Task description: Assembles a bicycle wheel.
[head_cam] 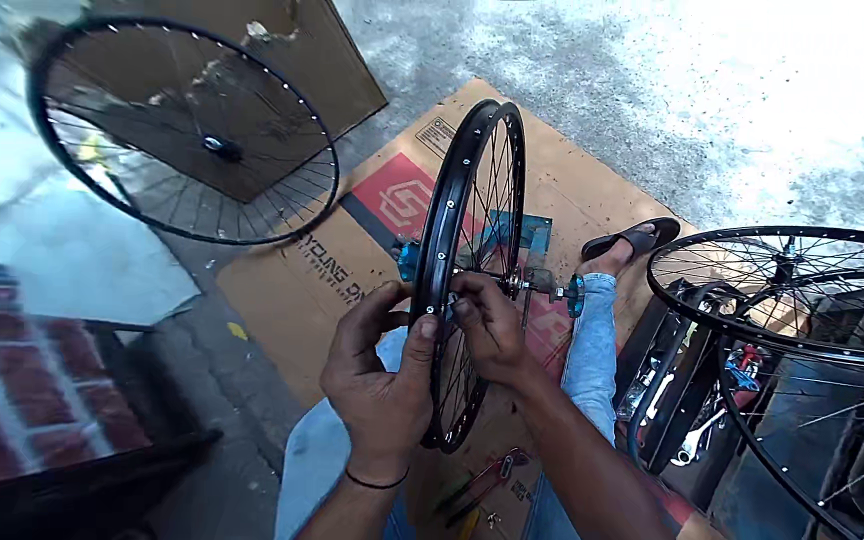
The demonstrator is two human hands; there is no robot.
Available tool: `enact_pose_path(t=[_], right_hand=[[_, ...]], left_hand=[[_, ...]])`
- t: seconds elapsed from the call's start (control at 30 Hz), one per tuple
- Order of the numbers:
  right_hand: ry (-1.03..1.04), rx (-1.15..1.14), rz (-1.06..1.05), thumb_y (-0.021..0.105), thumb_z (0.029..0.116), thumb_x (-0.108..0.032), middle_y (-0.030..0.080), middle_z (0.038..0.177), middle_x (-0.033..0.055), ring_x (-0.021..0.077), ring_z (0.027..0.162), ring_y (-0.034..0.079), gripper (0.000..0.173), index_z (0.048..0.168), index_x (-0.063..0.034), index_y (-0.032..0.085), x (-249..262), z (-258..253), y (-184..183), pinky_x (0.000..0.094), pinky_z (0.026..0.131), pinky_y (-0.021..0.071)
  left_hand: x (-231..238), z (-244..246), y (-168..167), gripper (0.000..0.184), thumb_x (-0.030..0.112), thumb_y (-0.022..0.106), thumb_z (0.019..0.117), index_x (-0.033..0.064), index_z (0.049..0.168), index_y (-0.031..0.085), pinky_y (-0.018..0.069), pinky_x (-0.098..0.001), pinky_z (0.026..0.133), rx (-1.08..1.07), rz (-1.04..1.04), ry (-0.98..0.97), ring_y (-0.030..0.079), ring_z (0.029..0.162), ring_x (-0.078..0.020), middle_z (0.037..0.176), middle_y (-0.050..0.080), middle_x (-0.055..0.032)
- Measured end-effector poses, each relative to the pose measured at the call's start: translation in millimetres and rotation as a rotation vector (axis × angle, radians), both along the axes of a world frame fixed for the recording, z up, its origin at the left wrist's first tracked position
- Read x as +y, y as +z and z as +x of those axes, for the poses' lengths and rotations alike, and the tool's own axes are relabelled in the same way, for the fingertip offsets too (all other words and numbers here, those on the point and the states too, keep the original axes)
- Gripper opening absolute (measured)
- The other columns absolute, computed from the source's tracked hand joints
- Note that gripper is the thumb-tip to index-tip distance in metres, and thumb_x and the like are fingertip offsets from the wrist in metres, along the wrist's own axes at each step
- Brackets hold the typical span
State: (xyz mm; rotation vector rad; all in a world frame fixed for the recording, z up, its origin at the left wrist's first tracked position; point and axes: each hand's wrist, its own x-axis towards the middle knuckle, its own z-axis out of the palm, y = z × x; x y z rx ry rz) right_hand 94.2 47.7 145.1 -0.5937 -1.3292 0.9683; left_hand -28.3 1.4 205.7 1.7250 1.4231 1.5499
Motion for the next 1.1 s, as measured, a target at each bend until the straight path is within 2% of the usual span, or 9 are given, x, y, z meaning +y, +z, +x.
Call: enact_pose_path(t=[0.13, 0.23, 0.37, 0.5, 0.6, 0.73, 0.93, 1.03, 1.1], right_hand=[[0.147, 0.051, -0.096, 0.044, 0.1084, -0.012, 0.067, 0.092, 0.0058, 0.0032, 0.076, 0.062, 0.028, 0.115, 0.0043, 0.065, 2, 5, 16, 0.0204, 0.07, 0.055], [0.331, 0.182, -0.13, 0.044, 0.1052, -0.006, 0.069, 0.101, 0.0068, 0.0033, 0.086, 0.065, 0.027, 0.117, 0.0072, 0.065, 11, 14, 17, 0.022, 0.08, 0.0568], [0.473, 0.178, -0.03, 0.076, 0.0893, -0.009, 0.069, 0.121, 0.0113, 0.0101, 0.111, 0.066, 0.047, 0.129, 0.0113, 0.06, 21, 35, 9, 0.0309, 0.1, 0.0554], [0.022, 0.185, -0.01, 0.076, 0.0762, 0.007, 0.073, 0.095, 0.0039, 0.0063, 0.087, 0.07, 0.026, 0.097, -0.003, 0.067, 3, 11, 13, 0.0231, 0.077, 0.0608], [-0.201, 0.092, 0.067, 0.071, 0.0762, 0.005, 0.071, 0.101, 0.0102, 0.0133, 0.092, 0.071, 0.024, 0.096, -0.0045, 0.059, -4, -4, 14, 0.0267, 0.075, 0.0608], [0.189, 0.08, 0.017, 0.065, 0.0977, -0.02, 0.068, 0.104, 0.0068, 0.0099, 0.095, 0.067, 0.018, 0.104, -0.0043, 0.058, 1, 9, 14, 0.0277, 0.082, 0.058], [0.51, 0.101, -0.095, 0.068, 0.0883, 0.009, 0.072, 0.112, 0.0213, 0.0157, 0.1, 0.07, 0.01, 0.097, 0.014, 0.07, 21, 41, 22, 0.0317, 0.089, 0.0583], [0.334, 0.263, -0.186, 0.079, 0.0702, 0.017, 0.075, 0.098, 0.0143, 0.0139, 0.089, 0.072, 0.028, 0.095, 0.0093, 0.069, 16, 27, 18, 0.031, 0.081, 0.061], [0.178, 0.297, -0.246, 0.081, 0.0652, 0.017, 0.075, 0.091, 0.0084, 0.0129, 0.08, 0.073, 0.053, 0.109, -0.0027, 0.059, 7, 12, 20, 0.0299, 0.075, 0.0618]], left_hand=[[-4, 4, -3, 0.019, 0.027, 0.069, 0.0981, 0.0104, 0.107, 0.072, 0.0597, -0.0251, 0.083, -0.006, 0.018, 0.036, 0.069, 0.09, -0.0075, 0.1, 0.071, 0.0053], [-4, 12, 1, 0.016, 0.024, 0.07, 0.098, 0.0109, 0.105, 0.073, 0.0598, -0.0235, 0.079, -0.044, 0.007, -0.001, 0.069, 0.086, -0.0068, 0.095, 0.072, 0.0057], [-4, 14, 1, 0.014, 0.024, 0.071, 0.0975, 0.0125, 0.104, 0.074, 0.0592, -0.0219, 0.077, -0.05, 0.007, -0.025, 0.067, 0.084, -0.0063, 0.095, 0.07, 0.006], [-5, 10, -2, 0.025, 0.025, 0.072, 0.0958, 0.0118, 0.116, 0.069, 0.0572, -0.0238, 0.081, -0.056, -0.003, 0.018, 0.065, 0.088, -0.0075, 0.102, 0.066, 0.0051], [0, 7, -2, 0.028, 0.028, 0.073, 0.0948, 0.0108, 0.117, 0.068, 0.0565, -0.0273, 0.087, -0.031, -0.006, 0.058, 0.065, 0.096, -0.0108, 0.109, 0.067, 0.0027], [-4, -6, -2, 0.028, 0.026, 0.071, 0.0969, 0.0084, 0.119, 0.071, 0.0564, -0.0349, 0.099, -0.009, 0.034, 0.015, 0.066, 0.113, -0.0183, 0.121, 0.069, -0.0027], [-3, -8, -8, 0.068, 0.017, 0.072, 0.0944, -0.0028, 0.148, 0.036, 0.0592, -0.0343, 0.098, -0.084, 0.021, -0.078, 0.071, 0.11, -0.0153, 0.12, 0.073, -0.0018], [4, -2, -2, 0.074, 0.025, 0.067, 0.0988, 0.0058, 0.157, 0.024, 0.06, -0.0308, 0.094, -0.125, -0.044, -0.154, 0.069, 0.113, -0.0124, 0.128, 0.069, 0.0025], [4, 0, 1, 0.077, 0.027, 0.065, 0.0999, 0.0099, 0.16, 0.019, 0.0584, -0.0322, 0.098, -0.117, -0.05, -0.155, 0.065, 0.122, -0.0153, 0.137, 0.064, 0.0011]])
